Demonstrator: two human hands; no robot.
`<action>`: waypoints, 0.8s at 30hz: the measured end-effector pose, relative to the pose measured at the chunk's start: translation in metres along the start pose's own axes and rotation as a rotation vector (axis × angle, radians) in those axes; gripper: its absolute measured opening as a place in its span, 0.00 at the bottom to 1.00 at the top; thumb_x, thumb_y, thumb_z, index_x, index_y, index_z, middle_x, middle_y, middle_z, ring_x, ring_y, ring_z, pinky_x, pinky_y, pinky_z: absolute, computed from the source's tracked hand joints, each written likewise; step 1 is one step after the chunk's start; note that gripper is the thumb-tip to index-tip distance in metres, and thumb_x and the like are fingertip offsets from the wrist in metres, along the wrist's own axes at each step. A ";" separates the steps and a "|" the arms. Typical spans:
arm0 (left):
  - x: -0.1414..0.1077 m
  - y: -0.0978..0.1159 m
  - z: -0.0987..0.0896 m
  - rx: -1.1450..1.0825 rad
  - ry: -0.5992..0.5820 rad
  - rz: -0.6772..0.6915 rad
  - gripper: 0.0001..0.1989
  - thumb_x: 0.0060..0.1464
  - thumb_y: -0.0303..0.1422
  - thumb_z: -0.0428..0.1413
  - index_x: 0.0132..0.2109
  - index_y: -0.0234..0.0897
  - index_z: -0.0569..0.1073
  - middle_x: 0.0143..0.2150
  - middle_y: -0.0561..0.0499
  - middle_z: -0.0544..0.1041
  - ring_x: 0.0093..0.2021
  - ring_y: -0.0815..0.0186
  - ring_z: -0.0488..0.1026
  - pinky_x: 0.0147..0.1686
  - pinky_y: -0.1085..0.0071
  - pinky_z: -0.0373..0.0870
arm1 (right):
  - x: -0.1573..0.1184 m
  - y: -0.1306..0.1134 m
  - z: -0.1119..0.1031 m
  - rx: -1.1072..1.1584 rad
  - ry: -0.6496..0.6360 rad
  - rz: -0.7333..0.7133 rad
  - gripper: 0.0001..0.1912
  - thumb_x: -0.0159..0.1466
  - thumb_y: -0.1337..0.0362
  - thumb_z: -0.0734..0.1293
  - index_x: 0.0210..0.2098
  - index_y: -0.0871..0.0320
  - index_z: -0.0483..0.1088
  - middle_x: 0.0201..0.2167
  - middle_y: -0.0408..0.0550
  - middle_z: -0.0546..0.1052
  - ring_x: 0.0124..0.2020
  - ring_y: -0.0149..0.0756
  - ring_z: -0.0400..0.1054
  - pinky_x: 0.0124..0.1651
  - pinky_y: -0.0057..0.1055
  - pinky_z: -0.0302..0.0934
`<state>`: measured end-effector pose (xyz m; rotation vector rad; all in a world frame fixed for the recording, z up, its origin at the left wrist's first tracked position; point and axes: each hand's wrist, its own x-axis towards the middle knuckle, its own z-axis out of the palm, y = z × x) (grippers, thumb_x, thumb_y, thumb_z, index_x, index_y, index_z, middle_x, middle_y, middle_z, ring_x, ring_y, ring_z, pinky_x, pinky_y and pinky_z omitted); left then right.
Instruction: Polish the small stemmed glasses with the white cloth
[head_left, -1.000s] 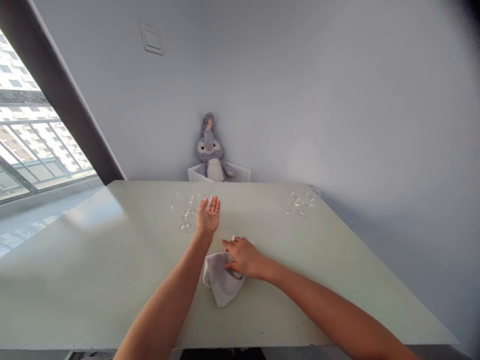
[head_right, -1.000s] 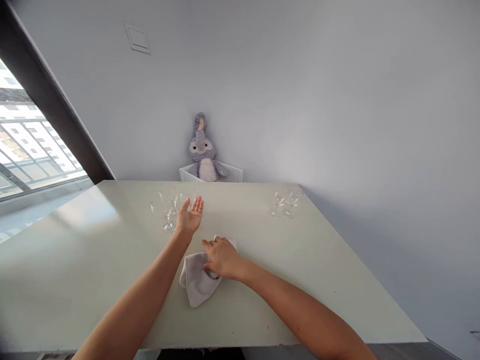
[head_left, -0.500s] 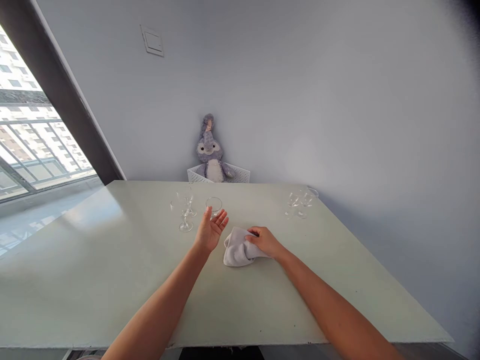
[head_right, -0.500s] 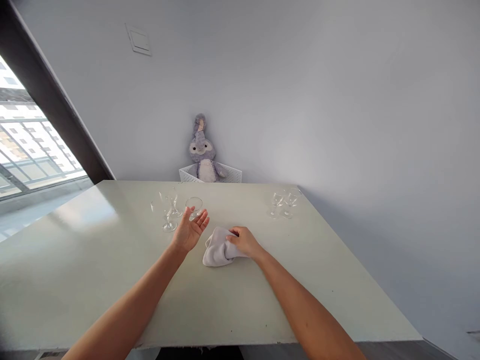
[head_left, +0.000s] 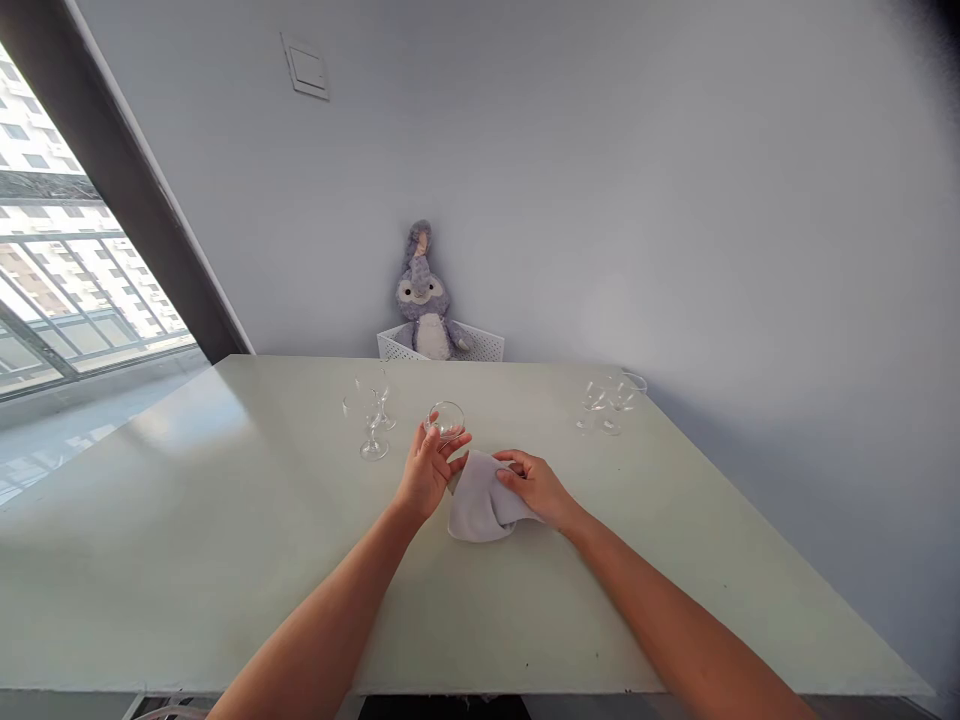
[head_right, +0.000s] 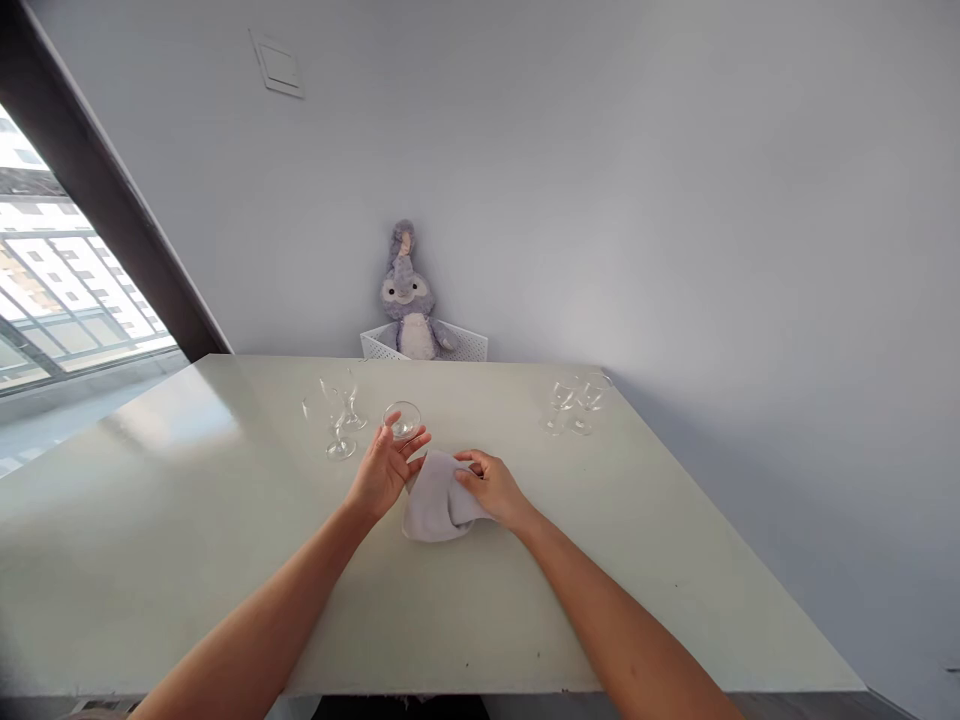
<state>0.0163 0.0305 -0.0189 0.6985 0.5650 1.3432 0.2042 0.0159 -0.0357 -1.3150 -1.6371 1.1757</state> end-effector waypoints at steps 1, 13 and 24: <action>-0.001 0.001 0.001 -0.004 -0.019 0.004 0.20 0.51 0.42 0.53 0.51 0.46 0.60 0.42 0.48 0.74 0.46 0.60 0.71 0.41 0.63 0.67 | -0.002 -0.001 0.001 -0.051 0.032 -0.013 0.23 0.57 0.52 0.62 0.48 0.56 0.66 0.28 0.43 0.72 0.26 0.32 0.64 0.29 0.28 0.59; -0.008 0.007 0.011 -0.016 -0.092 0.014 0.20 0.52 0.42 0.52 0.52 0.44 0.60 0.42 0.47 0.74 0.47 0.59 0.70 0.44 0.63 0.65 | -0.017 -0.022 0.000 -0.117 0.008 -0.288 0.17 0.61 0.52 0.58 0.29 0.56 0.72 0.32 0.46 0.69 0.29 0.31 0.62 0.32 0.27 0.57; -0.005 0.004 0.006 0.112 0.023 0.046 0.24 0.51 0.40 0.53 0.54 0.46 0.57 0.45 0.48 0.71 0.46 0.62 0.69 0.46 0.57 0.65 | 0.000 -0.020 -0.028 0.927 0.443 0.215 0.10 0.49 0.60 0.71 0.28 0.59 0.70 0.23 0.43 0.73 0.24 0.33 0.67 0.26 0.29 0.63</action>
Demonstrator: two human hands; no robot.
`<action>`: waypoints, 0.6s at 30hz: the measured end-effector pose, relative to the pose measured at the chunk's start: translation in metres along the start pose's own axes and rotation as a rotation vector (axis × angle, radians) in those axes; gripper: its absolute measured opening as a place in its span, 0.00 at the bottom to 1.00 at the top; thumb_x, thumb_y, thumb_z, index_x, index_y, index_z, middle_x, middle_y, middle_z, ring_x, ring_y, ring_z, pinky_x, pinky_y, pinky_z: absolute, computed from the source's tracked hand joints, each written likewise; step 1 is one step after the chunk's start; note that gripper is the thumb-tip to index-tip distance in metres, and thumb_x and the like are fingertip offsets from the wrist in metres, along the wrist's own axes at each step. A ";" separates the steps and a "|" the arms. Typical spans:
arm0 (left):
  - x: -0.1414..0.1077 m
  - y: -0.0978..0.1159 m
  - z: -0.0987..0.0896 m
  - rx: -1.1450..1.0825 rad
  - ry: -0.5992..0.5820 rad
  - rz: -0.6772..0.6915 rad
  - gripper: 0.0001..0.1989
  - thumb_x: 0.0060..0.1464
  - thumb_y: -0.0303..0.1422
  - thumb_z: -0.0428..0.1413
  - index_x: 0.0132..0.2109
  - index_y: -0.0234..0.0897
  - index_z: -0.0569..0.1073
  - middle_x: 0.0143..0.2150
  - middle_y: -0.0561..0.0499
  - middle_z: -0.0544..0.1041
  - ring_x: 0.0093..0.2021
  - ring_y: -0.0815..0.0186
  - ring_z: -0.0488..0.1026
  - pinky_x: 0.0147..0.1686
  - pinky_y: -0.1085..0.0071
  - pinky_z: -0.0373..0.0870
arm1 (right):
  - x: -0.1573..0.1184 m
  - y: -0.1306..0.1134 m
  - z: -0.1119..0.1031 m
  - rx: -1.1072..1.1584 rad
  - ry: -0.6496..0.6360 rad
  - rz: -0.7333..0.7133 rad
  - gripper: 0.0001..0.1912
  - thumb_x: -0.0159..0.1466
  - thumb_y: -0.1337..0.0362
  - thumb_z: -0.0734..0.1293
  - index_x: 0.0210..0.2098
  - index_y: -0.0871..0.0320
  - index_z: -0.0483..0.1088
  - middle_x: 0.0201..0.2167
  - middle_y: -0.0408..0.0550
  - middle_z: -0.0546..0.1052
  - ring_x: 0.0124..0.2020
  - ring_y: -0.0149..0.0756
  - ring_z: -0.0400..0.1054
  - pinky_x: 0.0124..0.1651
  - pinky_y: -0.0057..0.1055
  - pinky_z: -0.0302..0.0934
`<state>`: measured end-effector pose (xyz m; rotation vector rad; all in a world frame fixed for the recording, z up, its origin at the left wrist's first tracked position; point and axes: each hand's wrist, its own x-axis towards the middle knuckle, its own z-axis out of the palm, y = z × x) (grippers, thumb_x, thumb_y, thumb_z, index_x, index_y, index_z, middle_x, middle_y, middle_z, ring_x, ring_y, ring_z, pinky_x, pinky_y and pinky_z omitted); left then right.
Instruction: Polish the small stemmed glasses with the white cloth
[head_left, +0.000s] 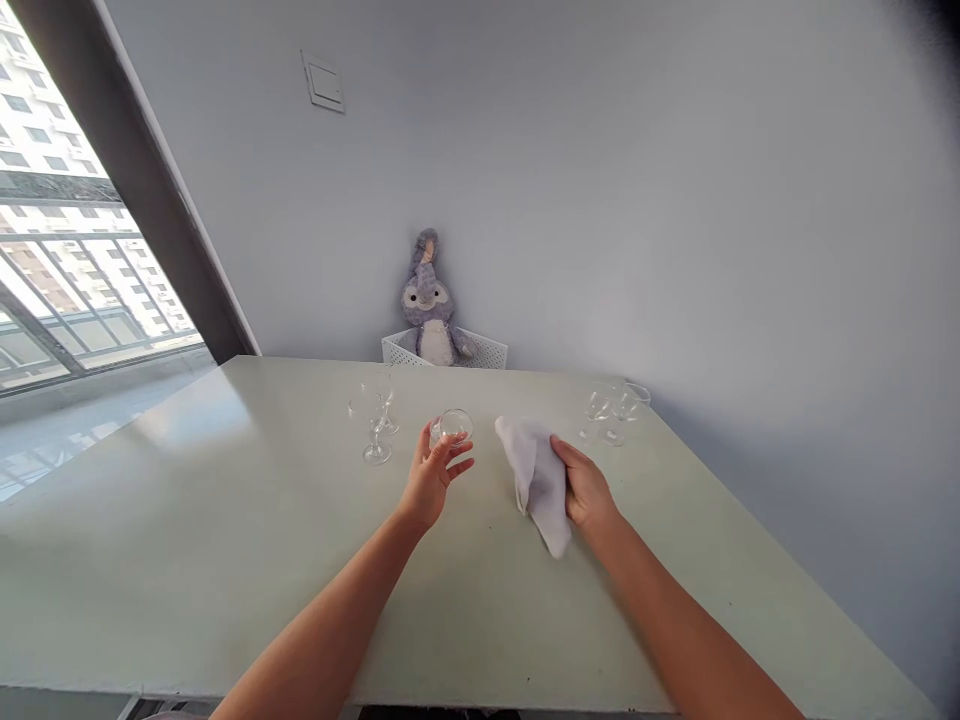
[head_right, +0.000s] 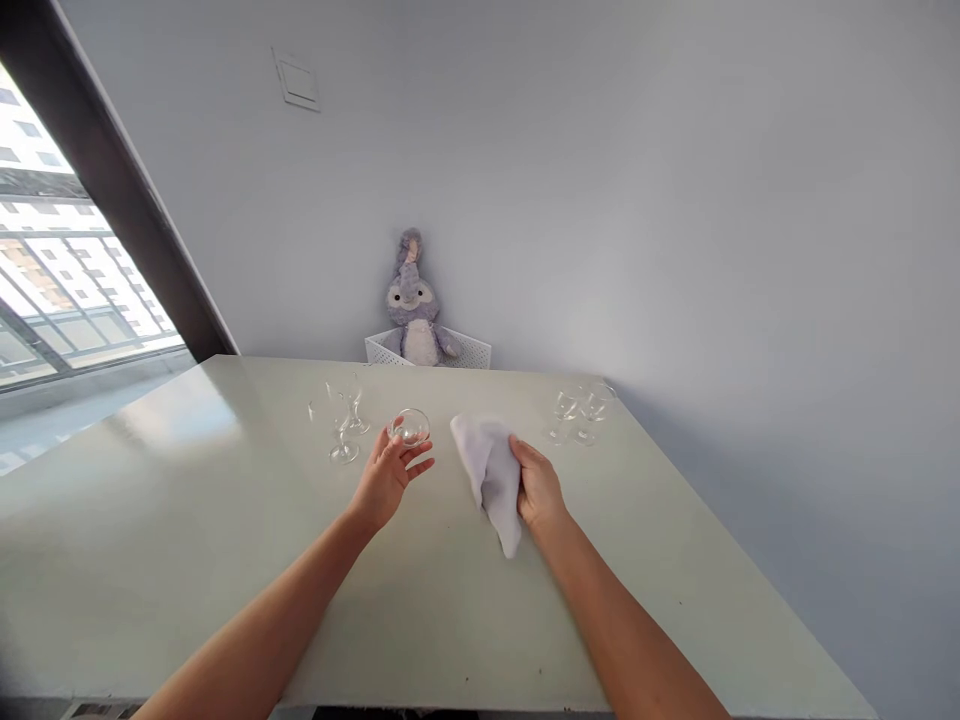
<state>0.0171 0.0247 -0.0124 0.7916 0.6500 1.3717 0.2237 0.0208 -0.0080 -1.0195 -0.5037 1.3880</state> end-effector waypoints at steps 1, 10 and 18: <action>0.001 -0.001 0.000 0.013 0.021 0.011 0.25 0.51 0.39 0.54 0.55 0.47 0.56 0.45 0.48 0.71 0.45 0.63 0.69 0.47 0.57 0.64 | 0.005 -0.001 -0.002 0.054 0.072 -0.018 0.09 0.50 0.61 0.70 0.29 0.58 0.70 0.24 0.43 0.74 0.25 0.34 0.68 0.27 0.29 0.65; 0.003 -0.007 -0.003 0.058 0.031 0.100 0.31 0.48 0.34 0.57 0.57 0.51 0.53 0.47 0.49 0.69 0.46 0.64 0.69 0.49 0.58 0.62 | 0.003 -0.001 -0.007 0.101 0.081 -0.040 0.14 0.54 0.56 0.66 0.36 0.58 0.69 0.26 0.44 0.76 0.27 0.36 0.71 0.29 0.31 0.67; -0.001 -0.007 0.002 0.102 -0.011 0.090 0.36 0.44 0.31 0.60 0.58 0.54 0.52 0.48 0.51 0.66 0.46 0.67 0.69 0.51 0.61 0.61 | 0.006 0.004 -0.017 -0.027 0.103 -0.162 0.16 0.56 0.52 0.64 0.36 0.59 0.69 0.25 0.44 0.75 0.26 0.36 0.69 0.26 0.31 0.64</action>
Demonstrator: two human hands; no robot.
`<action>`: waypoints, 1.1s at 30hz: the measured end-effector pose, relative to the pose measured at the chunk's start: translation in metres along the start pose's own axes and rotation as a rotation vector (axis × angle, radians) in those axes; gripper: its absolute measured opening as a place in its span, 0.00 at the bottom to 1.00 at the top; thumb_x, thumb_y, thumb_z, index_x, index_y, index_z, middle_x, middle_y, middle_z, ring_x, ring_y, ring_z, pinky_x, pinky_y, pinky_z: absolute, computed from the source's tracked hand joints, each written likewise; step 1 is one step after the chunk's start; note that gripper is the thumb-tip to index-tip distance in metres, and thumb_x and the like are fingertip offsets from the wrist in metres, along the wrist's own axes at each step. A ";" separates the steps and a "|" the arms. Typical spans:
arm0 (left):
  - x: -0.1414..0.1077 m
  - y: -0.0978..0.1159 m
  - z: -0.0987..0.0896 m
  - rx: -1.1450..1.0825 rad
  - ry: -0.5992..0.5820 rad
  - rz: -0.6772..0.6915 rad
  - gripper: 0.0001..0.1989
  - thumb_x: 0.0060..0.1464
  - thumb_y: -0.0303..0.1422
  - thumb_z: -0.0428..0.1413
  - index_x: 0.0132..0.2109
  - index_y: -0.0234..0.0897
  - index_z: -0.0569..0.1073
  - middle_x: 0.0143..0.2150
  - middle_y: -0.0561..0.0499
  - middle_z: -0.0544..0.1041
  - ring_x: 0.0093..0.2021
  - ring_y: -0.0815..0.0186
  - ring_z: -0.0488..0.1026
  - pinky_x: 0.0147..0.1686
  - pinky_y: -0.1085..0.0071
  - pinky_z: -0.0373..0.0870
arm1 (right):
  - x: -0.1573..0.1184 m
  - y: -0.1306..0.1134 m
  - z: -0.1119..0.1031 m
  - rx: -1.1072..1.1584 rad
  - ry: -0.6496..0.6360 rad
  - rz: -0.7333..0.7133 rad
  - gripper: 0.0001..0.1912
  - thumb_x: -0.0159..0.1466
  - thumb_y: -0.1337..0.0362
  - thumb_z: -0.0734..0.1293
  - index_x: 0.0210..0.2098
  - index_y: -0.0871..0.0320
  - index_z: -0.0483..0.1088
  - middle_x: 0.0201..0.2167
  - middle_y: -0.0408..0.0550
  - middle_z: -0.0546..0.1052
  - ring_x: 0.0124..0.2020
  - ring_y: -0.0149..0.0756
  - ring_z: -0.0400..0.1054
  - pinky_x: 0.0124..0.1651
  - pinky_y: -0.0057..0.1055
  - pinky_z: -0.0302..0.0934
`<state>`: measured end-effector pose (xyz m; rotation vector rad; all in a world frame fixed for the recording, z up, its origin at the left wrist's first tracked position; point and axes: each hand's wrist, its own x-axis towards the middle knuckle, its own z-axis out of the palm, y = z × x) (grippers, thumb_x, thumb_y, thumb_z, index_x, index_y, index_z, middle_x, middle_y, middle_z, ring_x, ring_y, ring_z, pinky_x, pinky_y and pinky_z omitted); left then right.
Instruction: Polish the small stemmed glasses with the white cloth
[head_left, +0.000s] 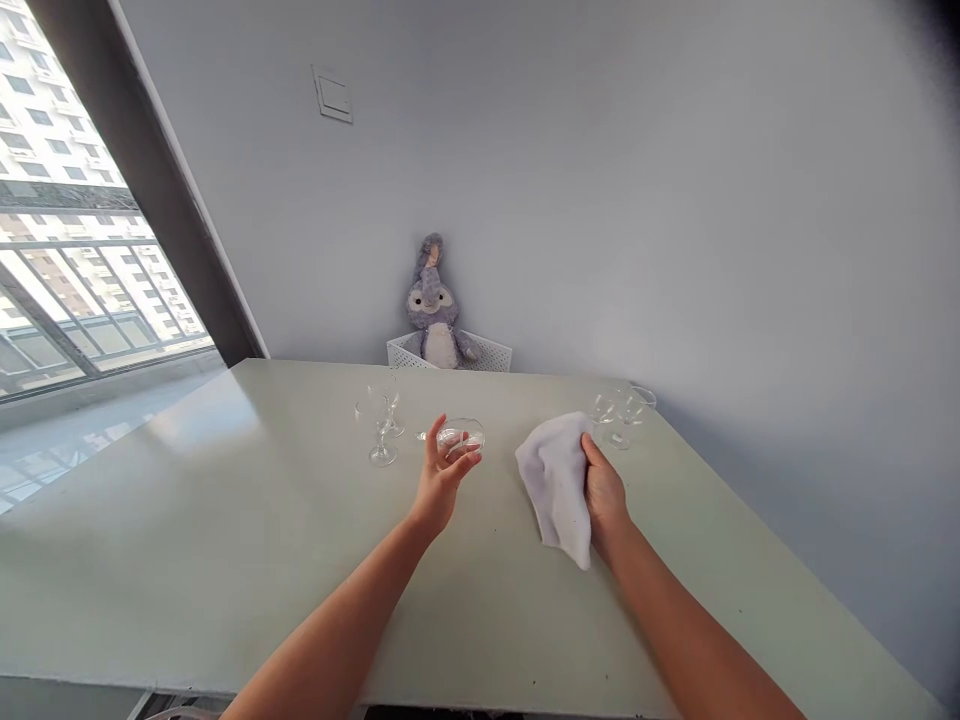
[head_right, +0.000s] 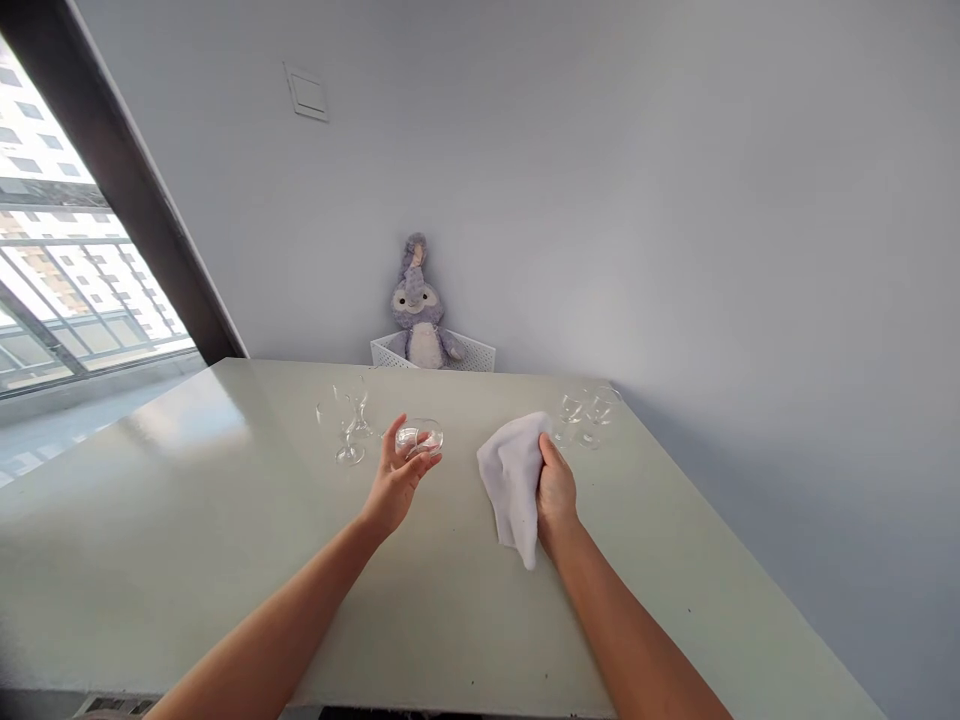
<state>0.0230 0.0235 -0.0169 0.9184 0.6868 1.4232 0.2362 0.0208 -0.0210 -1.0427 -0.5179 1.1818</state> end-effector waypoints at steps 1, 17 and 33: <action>0.000 -0.001 0.000 0.002 0.001 0.000 0.36 0.44 0.31 0.60 0.58 0.54 0.53 0.47 0.51 0.65 0.46 0.67 0.69 0.51 0.61 0.61 | -0.002 0.001 0.003 -0.004 0.017 -0.042 0.16 0.55 0.52 0.64 0.36 0.59 0.69 0.26 0.44 0.75 0.26 0.35 0.69 0.27 0.30 0.64; -0.017 -0.021 0.012 0.149 -0.231 -0.119 0.34 0.53 0.39 0.52 0.63 0.49 0.46 0.41 0.51 0.71 0.25 0.75 0.65 0.29 0.72 0.66 | -0.053 0.029 0.033 -0.512 -0.649 -0.183 0.23 0.57 0.60 0.63 0.52 0.54 0.61 0.32 0.45 0.73 0.28 0.34 0.67 0.28 0.29 0.64; -0.007 -0.006 -0.001 0.623 -0.398 0.305 0.19 0.55 0.35 0.49 0.54 0.44 0.66 0.54 0.44 0.65 0.52 0.59 0.63 0.49 0.61 0.62 | -0.048 0.035 0.032 -0.067 -0.697 0.194 0.19 0.59 0.48 0.60 0.34 0.58 0.68 0.22 0.45 0.73 0.21 0.31 0.67 0.21 0.26 0.61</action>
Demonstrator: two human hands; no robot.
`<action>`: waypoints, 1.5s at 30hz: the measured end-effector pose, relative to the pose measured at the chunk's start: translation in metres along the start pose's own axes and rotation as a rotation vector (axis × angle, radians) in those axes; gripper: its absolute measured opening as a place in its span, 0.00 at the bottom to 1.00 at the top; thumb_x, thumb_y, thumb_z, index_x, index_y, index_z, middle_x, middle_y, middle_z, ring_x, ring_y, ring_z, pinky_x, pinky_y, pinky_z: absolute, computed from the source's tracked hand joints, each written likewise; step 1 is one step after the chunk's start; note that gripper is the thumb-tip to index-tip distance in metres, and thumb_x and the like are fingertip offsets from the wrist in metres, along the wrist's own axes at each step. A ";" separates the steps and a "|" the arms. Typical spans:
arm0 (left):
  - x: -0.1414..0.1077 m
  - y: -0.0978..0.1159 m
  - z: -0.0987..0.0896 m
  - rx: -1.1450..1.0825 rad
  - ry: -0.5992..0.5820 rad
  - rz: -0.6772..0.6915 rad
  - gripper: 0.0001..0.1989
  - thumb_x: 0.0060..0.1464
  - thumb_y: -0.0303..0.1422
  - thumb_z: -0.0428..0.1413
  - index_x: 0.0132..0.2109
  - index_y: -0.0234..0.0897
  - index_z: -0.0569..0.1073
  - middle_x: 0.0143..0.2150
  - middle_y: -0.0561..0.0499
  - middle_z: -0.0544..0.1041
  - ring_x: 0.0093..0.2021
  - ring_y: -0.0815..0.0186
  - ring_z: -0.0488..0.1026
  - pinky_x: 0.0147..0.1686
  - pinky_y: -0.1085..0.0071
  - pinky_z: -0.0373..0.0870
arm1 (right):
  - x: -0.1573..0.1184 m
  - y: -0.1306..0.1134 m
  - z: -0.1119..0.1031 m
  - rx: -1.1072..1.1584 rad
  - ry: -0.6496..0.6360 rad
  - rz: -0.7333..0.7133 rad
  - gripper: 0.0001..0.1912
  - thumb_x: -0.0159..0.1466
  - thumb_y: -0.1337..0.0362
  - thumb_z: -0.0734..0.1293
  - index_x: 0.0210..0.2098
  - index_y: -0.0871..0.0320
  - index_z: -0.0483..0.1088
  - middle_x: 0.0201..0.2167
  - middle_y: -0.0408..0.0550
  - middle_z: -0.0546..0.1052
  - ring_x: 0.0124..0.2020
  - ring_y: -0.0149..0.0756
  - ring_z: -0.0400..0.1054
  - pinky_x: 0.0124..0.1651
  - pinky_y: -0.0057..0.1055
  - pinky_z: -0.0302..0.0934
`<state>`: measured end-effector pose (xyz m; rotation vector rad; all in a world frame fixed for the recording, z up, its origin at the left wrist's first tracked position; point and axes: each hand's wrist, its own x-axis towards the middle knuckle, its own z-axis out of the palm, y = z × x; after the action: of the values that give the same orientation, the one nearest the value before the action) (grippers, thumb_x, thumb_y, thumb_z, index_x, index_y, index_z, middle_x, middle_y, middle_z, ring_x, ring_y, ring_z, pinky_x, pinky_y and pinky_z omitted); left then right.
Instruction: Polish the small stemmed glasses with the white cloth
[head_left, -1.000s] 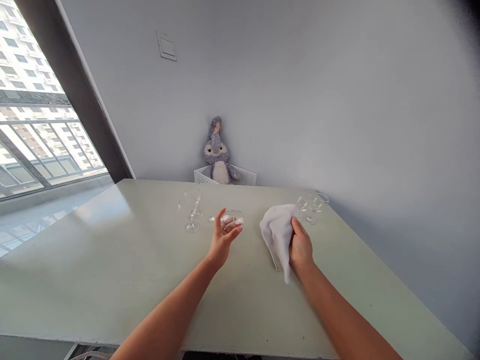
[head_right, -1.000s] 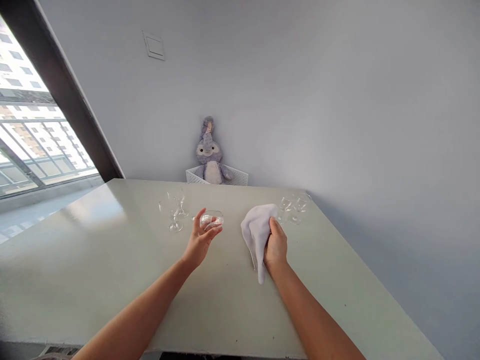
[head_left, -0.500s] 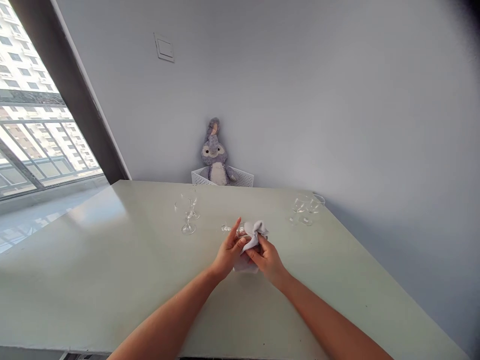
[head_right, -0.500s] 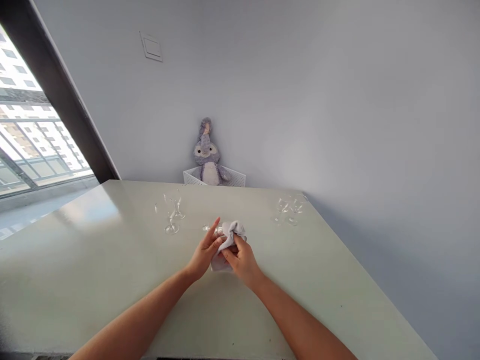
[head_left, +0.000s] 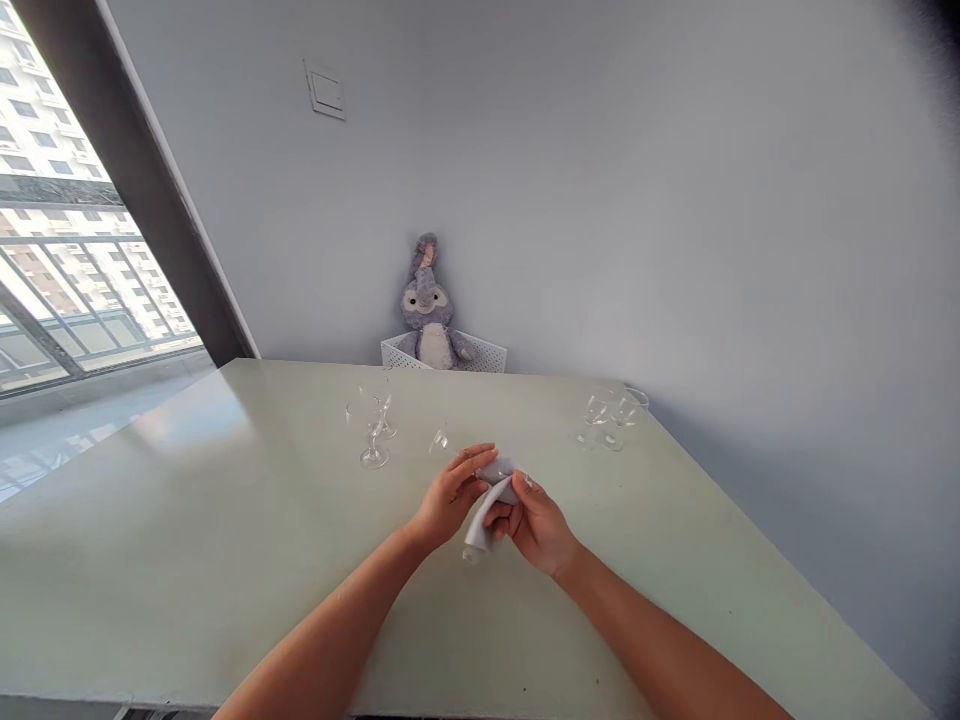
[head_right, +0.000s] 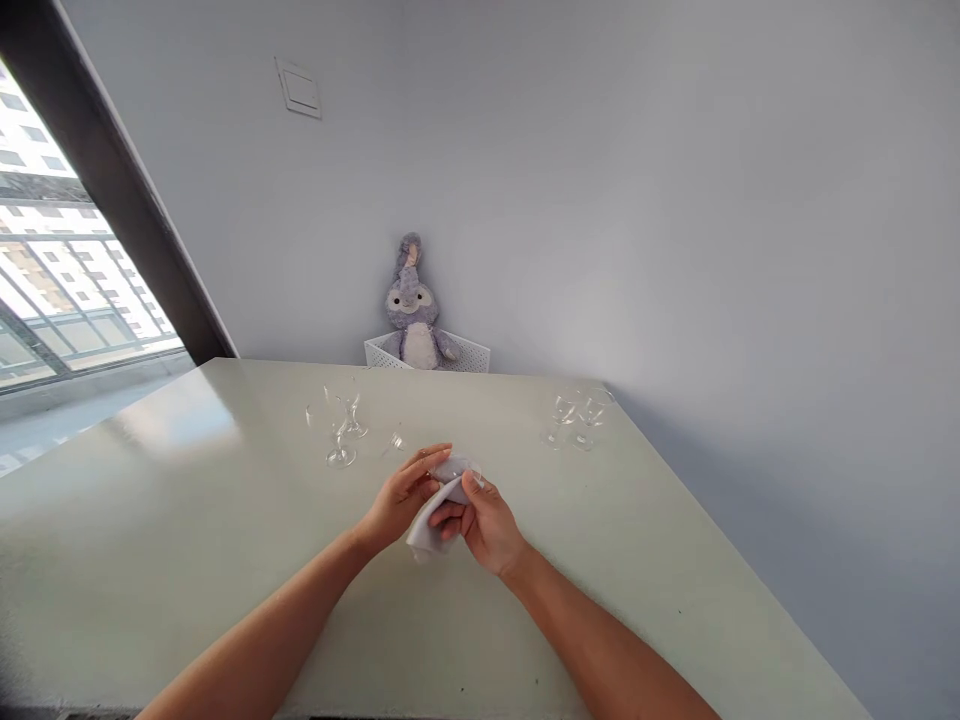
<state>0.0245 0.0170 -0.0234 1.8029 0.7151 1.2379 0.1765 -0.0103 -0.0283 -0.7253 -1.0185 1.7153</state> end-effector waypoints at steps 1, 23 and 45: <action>0.000 0.001 0.000 -0.021 0.014 -0.061 0.19 0.55 0.36 0.48 0.54 0.42 0.66 0.50 0.44 0.69 0.49 0.60 0.66 0.46 0.63 0.63 | -0.002 0.003 0.002 -0.123 -0.029 -0.059 0.19 0.59 0.48 0.60 0.37 0.58 0.68 0.26 0.47 0.74 0.24 0.33 0.68 0.25 0.28 0.63; -0.005 0.006 0.003 0.062 -0.008 -0.177 0.24 0.57 0.44 0.42 0.58 0.41 0.59 0.33 0.50 0.72 0.33 0.66 0.67 0.38 0.67 0.64 | -0.009 0.011 0.001 -0.731 0.024 -0.309 0.13 0.53 0.52 0.67 0.29 0.55 0.71 0.26 0.46 0.73 0.29 0.37 0.66 0.34 0.32 0.60; -0.001 -0.005 -0.003 0.221 0.133 -0.177 0.21 0.56 0.41 0.46 0.56 0.44 0.63 0.30 0.51 0.74 0.33 0.63 0.71 0.41 0.62 0.65 | -0.002 -0.010 -0.011 -0.727 0.226 -0.238 0.10 0.53 0.55 0.67 0.29 0.54 0.72 0.20 0.45 0.74 0.23 0.35 0.69 0.30 0.31 0.63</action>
<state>0.0215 0.0198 -0.0279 1.7983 1.1001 1.2065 0.1912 -0.0070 -0.0248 -1.1677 -1.5099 1.0099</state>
